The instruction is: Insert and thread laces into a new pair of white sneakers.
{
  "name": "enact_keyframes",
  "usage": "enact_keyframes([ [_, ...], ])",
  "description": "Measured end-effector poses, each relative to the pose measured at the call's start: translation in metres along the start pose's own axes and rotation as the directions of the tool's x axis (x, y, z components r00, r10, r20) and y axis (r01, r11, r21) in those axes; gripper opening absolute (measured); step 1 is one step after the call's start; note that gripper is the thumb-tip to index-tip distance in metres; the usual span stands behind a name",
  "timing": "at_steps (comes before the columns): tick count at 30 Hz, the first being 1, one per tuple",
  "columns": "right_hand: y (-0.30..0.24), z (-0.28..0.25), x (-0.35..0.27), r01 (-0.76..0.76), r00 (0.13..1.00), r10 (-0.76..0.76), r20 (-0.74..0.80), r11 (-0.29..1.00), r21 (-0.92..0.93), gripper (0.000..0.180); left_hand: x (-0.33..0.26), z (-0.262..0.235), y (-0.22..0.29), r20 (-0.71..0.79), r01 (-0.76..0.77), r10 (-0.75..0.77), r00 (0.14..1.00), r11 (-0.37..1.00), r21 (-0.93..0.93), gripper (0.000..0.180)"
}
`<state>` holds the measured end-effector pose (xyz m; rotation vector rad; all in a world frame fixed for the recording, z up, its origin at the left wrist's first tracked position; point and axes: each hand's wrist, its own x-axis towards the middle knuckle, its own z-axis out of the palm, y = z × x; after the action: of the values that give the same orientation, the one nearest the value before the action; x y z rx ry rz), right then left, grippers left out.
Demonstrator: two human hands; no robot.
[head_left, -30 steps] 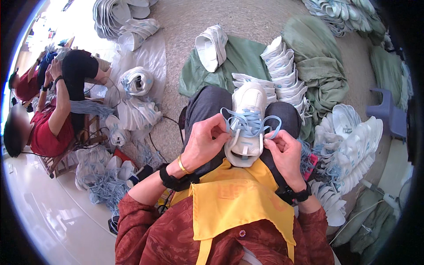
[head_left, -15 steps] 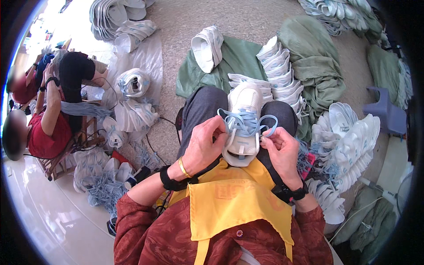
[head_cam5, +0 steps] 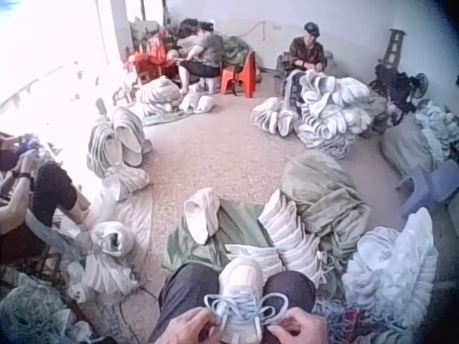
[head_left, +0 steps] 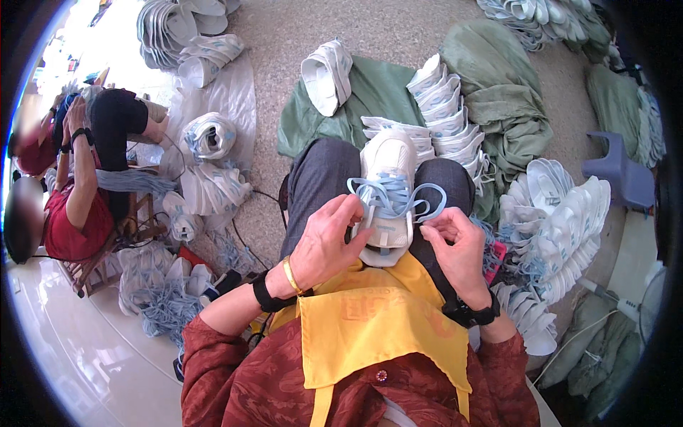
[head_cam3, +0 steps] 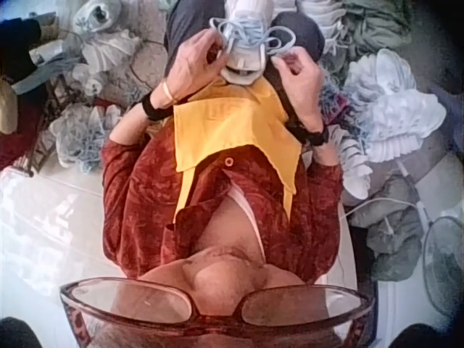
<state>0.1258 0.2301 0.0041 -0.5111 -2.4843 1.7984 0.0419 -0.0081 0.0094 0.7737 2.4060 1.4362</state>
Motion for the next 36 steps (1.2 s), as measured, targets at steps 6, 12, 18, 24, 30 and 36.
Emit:
enact_keyframes([
  [6, -0.025, -0.005, -0.007, 0.308, 0.944, -0.330, 0.016, 0.862, -0.402, 0.020, -0.003, 0.002, -0.003, 0.011, -0.055, 0.055, 0.998, 0.992, 0.110, 0.021],
  [12, -0.022, 0.010, -0.005, 0.323, 0.946, -0.298, 0.126, 0.864, -0.387, 0.025, -0.002, 0.002, -0.005, 0.015, -0.102, 0.101, 0.995, 0.985, 0.136, 0.020],
  [18, -0.021, 0.013, -0.002, 0.179, 0.982, -0.154, 0.108, 0.944, -0.276, 0.021, -0.003, 0.002, -0.007, 0.005, -0.086, 0.087, 0.996, 0.988, 0.126, 0.020],
  [24, -0.018, 0.018, -0.004, 0.427, 0.903, -0.394, 0.172, 0.771, -0.473, 0.018, -0.003, 0.004, -0.007, 0.001, -0.109, 0.110, 0.994, 0.984, 0.139, 0.020],
  [30, -0.031, 0.019, 0.001, 0.531, 0.844, -0.433, 0.316, 0.596, -0.603, 0.014, -0.005, 0.004, -0.008, -0.016, -0.090, 0.093, 0.996, 0.987, 0.135, 0.019],
  [36, -0.029, 0.021, 0.005, 0.612, 0.790, -0.514, 0.333, 0.625, -0.485, 0.014, -0.005, 0.006, -0.009, -0.028, -0.043, 0.046, 0.999, 0.995, 0.095, 0.018],
])
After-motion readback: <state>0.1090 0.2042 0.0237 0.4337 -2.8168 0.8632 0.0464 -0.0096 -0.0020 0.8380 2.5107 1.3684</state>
